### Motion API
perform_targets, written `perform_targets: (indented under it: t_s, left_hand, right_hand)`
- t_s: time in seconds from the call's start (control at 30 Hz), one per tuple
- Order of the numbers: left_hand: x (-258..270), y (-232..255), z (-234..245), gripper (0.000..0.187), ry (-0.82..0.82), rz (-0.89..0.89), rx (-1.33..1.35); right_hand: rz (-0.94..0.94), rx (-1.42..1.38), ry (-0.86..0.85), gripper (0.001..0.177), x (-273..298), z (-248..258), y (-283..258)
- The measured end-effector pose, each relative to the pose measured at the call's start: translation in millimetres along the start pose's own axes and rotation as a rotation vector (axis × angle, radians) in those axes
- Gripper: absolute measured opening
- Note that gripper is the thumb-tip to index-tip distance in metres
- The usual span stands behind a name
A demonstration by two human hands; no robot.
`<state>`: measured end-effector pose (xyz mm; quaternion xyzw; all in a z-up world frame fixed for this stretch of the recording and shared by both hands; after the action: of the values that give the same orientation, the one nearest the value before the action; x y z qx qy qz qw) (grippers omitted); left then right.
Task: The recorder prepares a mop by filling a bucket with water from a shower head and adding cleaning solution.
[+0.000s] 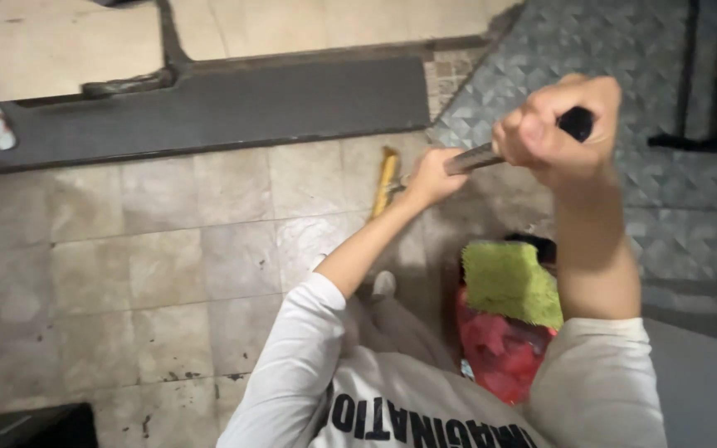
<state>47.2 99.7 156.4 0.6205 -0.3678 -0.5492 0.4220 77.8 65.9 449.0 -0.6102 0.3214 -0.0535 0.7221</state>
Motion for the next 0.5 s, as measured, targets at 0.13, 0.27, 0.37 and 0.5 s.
perform_targets:
  t_s: [0.13,0.27,0.37,0.5]
  left_hand:
    - [33.1,-7.6,134.4,0.013,0.143,0.064,-0.302]
    - [74.0,-27.0,272.5,0.012,0.165,0.215,-0.454]
    - [100.1,-37.8,350.8,0.012,0.149,0.242,-0.617]
    - [125.1,-114.8,410.4,0.023,0.217,0.322,-0.651]
  right_hand:
    - [0.020,-0.154,-0.014,0.051,-43.5,-54.2,60.2]
    - [-0.059,-0.185,0.076,0.047,-84.9,-123.6,148.1]
    - [-0.022,-0.052,0.042,0.043,-111.2,-173.8,210.0]
    - [-0.019,-0.008,0.025,0.046,-119.3,-212.2,294.3]
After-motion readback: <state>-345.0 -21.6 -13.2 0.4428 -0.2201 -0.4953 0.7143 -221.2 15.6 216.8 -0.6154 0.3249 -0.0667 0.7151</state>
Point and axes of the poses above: each hand's wrist, its own x-axis away from the middle knuckle, its own z-axis out of the back of the hand, y = z × x, the point moved 7 cm from there along -x, towards the middle knuckle, and after that the axes turned 2 degrees about -z, right-handed, at the moved point
